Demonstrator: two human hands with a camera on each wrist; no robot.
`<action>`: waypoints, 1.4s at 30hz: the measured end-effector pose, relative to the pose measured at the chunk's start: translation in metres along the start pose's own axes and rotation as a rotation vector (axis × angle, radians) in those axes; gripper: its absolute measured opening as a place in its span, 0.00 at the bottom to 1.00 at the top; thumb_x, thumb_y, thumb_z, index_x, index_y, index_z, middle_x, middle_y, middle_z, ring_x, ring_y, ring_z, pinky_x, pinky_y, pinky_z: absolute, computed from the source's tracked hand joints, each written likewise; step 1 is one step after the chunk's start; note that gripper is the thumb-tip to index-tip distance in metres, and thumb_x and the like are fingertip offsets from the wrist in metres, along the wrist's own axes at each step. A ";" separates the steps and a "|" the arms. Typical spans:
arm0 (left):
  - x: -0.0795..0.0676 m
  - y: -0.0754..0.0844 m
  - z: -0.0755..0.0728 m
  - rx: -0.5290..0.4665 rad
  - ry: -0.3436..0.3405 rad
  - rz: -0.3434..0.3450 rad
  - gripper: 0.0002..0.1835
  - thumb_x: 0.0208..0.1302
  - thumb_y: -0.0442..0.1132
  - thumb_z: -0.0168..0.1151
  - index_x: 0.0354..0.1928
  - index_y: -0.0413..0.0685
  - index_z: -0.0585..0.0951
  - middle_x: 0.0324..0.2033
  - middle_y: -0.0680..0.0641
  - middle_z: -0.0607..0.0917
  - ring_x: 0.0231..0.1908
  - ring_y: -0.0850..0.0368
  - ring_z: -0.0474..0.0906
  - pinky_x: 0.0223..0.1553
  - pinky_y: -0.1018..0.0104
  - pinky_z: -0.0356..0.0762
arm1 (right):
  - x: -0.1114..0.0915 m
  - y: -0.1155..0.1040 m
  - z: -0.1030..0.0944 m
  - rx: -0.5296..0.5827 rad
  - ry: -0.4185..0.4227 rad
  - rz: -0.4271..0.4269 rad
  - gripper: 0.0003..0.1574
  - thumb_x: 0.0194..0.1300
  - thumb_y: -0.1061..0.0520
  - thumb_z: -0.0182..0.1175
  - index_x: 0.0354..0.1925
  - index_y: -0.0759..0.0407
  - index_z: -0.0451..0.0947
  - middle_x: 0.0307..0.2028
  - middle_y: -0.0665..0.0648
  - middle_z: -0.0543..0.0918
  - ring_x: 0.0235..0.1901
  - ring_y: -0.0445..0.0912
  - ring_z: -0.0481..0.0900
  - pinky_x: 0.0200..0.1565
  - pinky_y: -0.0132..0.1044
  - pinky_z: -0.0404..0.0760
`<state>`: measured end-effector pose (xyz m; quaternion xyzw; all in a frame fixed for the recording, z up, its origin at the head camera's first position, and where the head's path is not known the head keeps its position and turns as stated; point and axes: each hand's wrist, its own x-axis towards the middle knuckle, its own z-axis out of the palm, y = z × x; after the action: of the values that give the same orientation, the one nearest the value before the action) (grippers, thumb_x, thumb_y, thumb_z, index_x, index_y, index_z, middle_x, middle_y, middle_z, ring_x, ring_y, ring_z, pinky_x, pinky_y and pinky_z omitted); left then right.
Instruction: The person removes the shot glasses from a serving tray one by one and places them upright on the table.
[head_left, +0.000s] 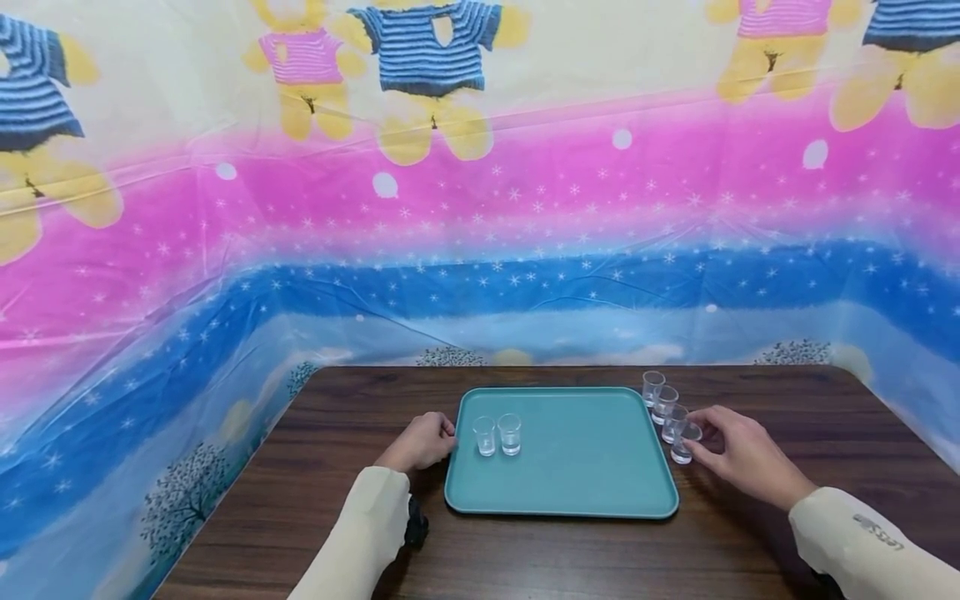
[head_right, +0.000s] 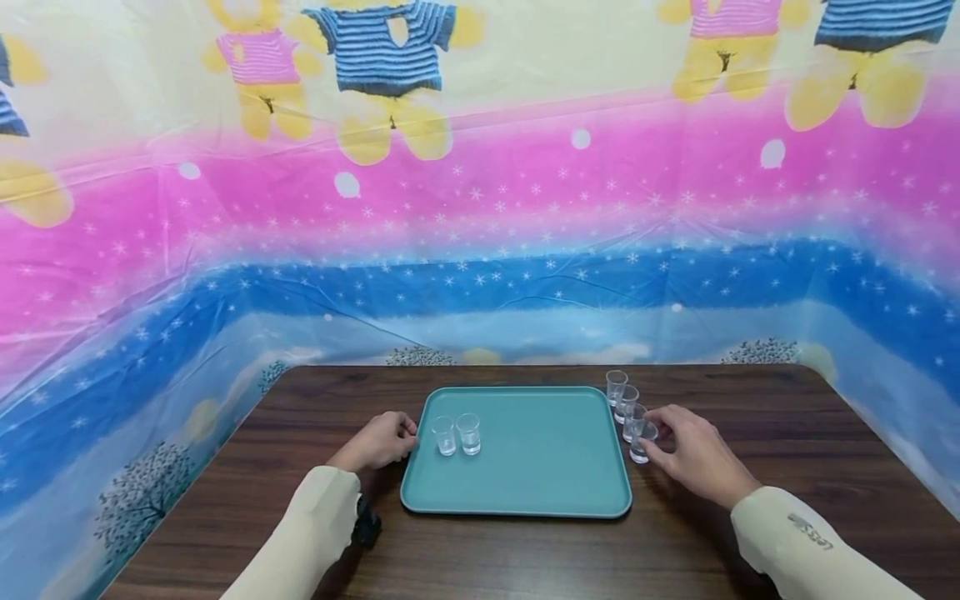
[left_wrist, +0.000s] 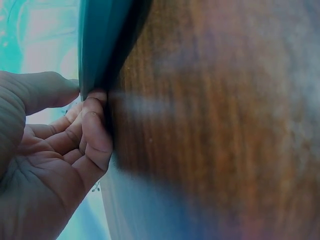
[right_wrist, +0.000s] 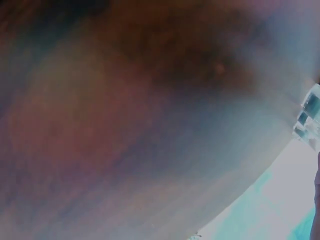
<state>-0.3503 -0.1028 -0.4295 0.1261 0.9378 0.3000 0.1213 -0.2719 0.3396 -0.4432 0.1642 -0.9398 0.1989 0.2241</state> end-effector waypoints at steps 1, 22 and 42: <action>0.000 0.000 0.000 0.001 0.001 -0.001 0.06 0.60 0.36 0.52 0.35 0.41 0.72 0.23 0.48 0.74 0.22 0.57 0.70 0.23 0.66 0.68 | 0.001 0.000 -0.001 -0.002 0.005 -0.004 0.21 0.47 0.52 0.65 0.40 0.56 0.73 0.31 0.47 0.74 0.28 0.38 0.72 0.28 0.36 0.72; 0.000 -0.005 0.000 -0.004 0.001 0.006 0.07 0.60 0.36 0.51 0.36 0.39 0.72 0.22 0.48 0.74 0.22 0.57 0.71 0.23 0.66 0.69 | 0.043 -0.054 0.011 0.086 -0.045 -0.145 0.22 0.51 0.47 0.61 0.45 0.50 0.72 0.34 0.43 0.71 0.31 0.36 0.70 0.27 0.33 0.71; 0.003 -0.004 0.000 0.012 0.006 0.005 0.07 0.60 0.37 0.51 0.37 0.40 0.73 0.23 0.48 0.74 0.22 0.57 0.71 0.24 0.66 0.69 | 0.089 -0.159 0.071 0.171 -0.219 -0.191 0.23 0.52 0.50 0.62 0.47 0.51 0.71 0.39 0.47 0.73 0.40 0.40 0.71 0.38 0.33 0.71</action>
<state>-0.3534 -0.1054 -0.4323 0.1280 0.9396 0.2951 0.1169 -0.3095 0.1500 -0.4105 0.2920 -0.9183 0.2369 0.1235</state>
